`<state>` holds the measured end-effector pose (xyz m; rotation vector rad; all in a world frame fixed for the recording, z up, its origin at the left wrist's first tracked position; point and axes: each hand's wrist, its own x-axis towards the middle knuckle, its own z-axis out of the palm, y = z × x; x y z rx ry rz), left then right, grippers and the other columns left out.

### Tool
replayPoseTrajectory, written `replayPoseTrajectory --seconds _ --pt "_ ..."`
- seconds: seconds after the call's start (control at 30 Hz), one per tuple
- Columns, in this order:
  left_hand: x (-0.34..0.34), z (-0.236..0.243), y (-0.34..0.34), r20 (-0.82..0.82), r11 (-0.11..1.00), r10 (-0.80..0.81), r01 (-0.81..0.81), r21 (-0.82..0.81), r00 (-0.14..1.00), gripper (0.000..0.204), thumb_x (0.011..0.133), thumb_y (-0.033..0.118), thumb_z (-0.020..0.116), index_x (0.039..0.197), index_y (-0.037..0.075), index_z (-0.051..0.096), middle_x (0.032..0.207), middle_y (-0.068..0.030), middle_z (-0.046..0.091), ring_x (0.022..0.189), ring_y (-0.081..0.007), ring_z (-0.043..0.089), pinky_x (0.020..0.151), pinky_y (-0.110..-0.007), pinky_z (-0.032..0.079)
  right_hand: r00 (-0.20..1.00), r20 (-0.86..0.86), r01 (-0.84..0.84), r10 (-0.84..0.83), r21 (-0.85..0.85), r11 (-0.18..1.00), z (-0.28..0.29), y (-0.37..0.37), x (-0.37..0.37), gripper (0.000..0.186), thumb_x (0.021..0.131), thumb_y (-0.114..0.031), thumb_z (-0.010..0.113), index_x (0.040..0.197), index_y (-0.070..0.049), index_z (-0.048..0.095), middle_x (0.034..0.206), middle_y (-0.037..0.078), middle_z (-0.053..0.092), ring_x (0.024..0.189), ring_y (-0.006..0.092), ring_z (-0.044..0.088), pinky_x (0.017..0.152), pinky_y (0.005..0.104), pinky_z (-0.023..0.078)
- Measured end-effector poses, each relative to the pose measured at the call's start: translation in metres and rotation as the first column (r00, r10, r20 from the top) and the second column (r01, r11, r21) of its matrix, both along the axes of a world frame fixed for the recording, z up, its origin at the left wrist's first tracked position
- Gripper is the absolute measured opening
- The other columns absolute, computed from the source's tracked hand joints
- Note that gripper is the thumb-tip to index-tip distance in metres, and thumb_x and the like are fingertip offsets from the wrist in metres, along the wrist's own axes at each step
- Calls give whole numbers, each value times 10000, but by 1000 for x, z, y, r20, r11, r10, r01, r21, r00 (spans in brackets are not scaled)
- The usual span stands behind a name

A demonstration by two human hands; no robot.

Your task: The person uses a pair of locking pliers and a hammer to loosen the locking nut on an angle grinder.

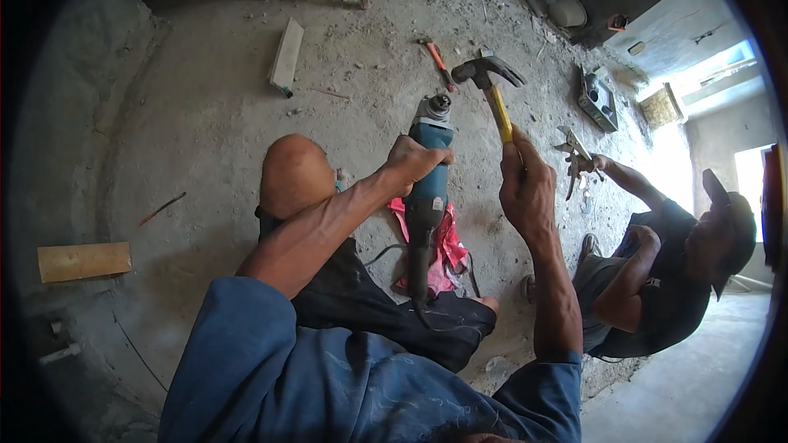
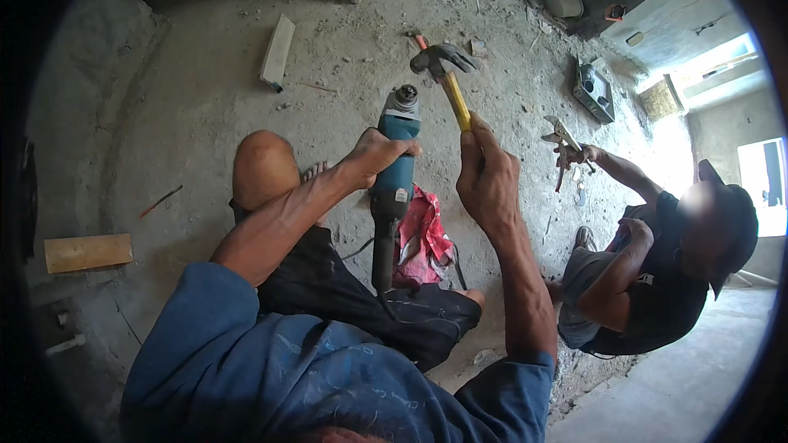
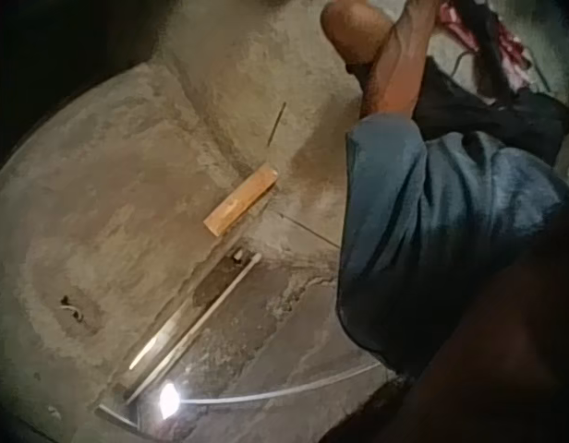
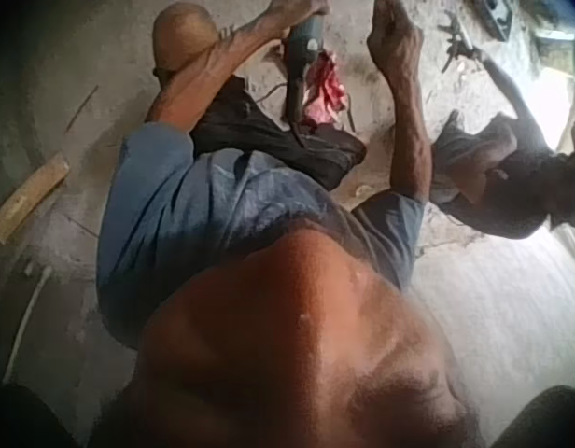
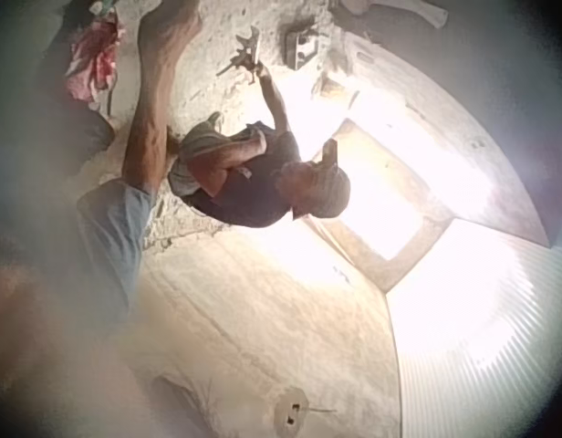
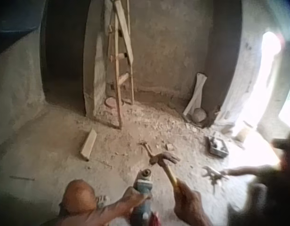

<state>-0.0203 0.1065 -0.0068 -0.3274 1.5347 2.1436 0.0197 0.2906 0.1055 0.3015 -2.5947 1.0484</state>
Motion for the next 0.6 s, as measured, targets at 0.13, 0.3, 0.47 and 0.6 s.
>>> replayPoseTrajectory --seconds 0.13,0.3,0.47,0.6 --pt "-3 1 -3 9 997 -5 5 -80 1000 181 743 126 806 804 73 644 749 -37 620 574 -133 590 514 -331 527 985 167 -74 43 179 981 11 -1 -9 325 1017 -141 562 1290 16 639 588 138 544 495 145 512 510 324 424" --pt "-3 14 0 2 993 -33 33 -114 999 160 748 124 793 780 65 648 729 -28 622 569 -133 590 510 -328 524 986 155 -83 59 157 984 5 7 -10 341 1018 -139 555 1302 38 623 593 94 559 501 130 517 502 327 423" --pt "-5 9 3 -5 994 -15 15 -107 1000 141 746 111 782 774 63 653 737 -34 628 576 -137 598 516 -334 530 1000 -5 1 -1 49 999 6 2 -2 306 1004 -120 572 1268 11 654 605 199 587 485 207 610 497 355 452" --pt "-4 5 2 57 998 18 -14 -68 998 165 745 114 797 807 57 655 745 -48 624 575 -153 604 520 -347 540 994 96 -70 53 176 982 14 2 -3 320 1011 -115 570 1296 15 632 603 146 586 516 151 597 508 326 454"
